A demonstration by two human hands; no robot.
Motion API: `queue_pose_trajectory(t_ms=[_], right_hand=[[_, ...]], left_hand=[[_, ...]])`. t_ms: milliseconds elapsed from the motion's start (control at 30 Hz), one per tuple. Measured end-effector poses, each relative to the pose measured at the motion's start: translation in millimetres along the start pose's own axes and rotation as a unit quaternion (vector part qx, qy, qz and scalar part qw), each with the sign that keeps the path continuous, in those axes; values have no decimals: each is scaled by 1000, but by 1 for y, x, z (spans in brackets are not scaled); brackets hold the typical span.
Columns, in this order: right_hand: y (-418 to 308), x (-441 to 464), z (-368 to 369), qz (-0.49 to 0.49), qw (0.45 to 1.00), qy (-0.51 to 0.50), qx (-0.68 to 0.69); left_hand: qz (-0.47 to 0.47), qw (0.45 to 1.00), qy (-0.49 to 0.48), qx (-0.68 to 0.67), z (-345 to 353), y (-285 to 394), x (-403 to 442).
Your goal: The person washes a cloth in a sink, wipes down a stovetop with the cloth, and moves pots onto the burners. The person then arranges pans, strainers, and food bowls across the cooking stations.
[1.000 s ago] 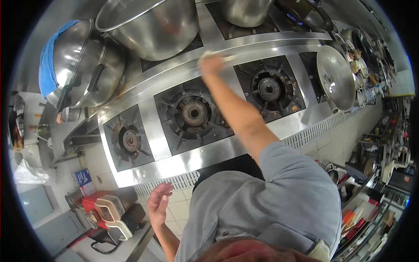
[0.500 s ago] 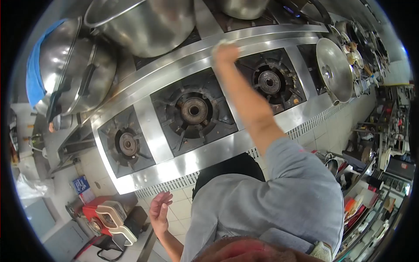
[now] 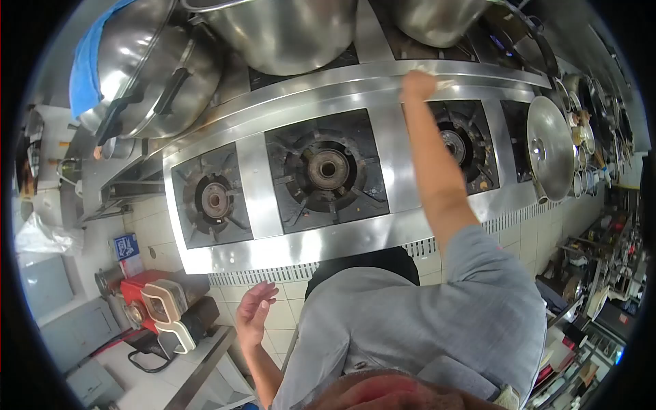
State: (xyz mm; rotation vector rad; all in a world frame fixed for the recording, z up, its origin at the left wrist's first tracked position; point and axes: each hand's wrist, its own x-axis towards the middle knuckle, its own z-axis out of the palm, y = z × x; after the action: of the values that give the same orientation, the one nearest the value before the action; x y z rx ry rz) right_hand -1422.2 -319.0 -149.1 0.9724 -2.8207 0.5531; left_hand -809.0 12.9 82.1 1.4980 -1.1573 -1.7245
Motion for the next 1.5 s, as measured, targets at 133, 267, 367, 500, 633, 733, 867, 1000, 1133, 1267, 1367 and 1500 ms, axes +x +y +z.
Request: queue_pose_trajectory(t_ms=[133, 267, 367, 500, 633, 733, 867, 1000, 1133, 1267, 1367, 1500], right_hand=[[-201, -152, 70, -109, 989, -86, 54], [-326, -281, -46, 133, 624, -353, 685], [-325, -297, -56, 71, 551, -424, 715], [-195, -255, -77, 158, 521, -381, 747], [-76, -173, -117, 65, 737, -39, 672], [-80, -136, -56, 141, 770, -7, 622], [-194, -191, 52, 135, 833, -20, 536], [-372, -322, 18, 131, 811, -131, 555], [-525, -442, 38, 74, 890, -181, 413], [-630, -547, 51, -74, 693, -509, 506], [-629, -581, -31, -118, 678, -490, 535], [-550, -562, -95, -62, 630, -441, 636]], left_hand=[[0, 1000, -7, -22, -8, 0, -8], [17, 999, 22, 19, -22, 4, -16], [18, 999, 39, 9, -35, -1, -25], [-9, 999, 41, -10, -48, -12, -21], [-14, 998, 32, -46, -62, -18, -14], [-13, 995, 51, -81, -71, -21, -17], [-10, 993, 57, -100, -108, -38, -21], [3, 992, 61, -109, -191, -53, -17], [17, 990, 96, -101, -283, -55, -24], [7, 989, 122, -83, -350, -53, -36], [6, 990, 119, -82, -377, -48, -43], [6, 988, 116, -106, -400, -56, -46]])
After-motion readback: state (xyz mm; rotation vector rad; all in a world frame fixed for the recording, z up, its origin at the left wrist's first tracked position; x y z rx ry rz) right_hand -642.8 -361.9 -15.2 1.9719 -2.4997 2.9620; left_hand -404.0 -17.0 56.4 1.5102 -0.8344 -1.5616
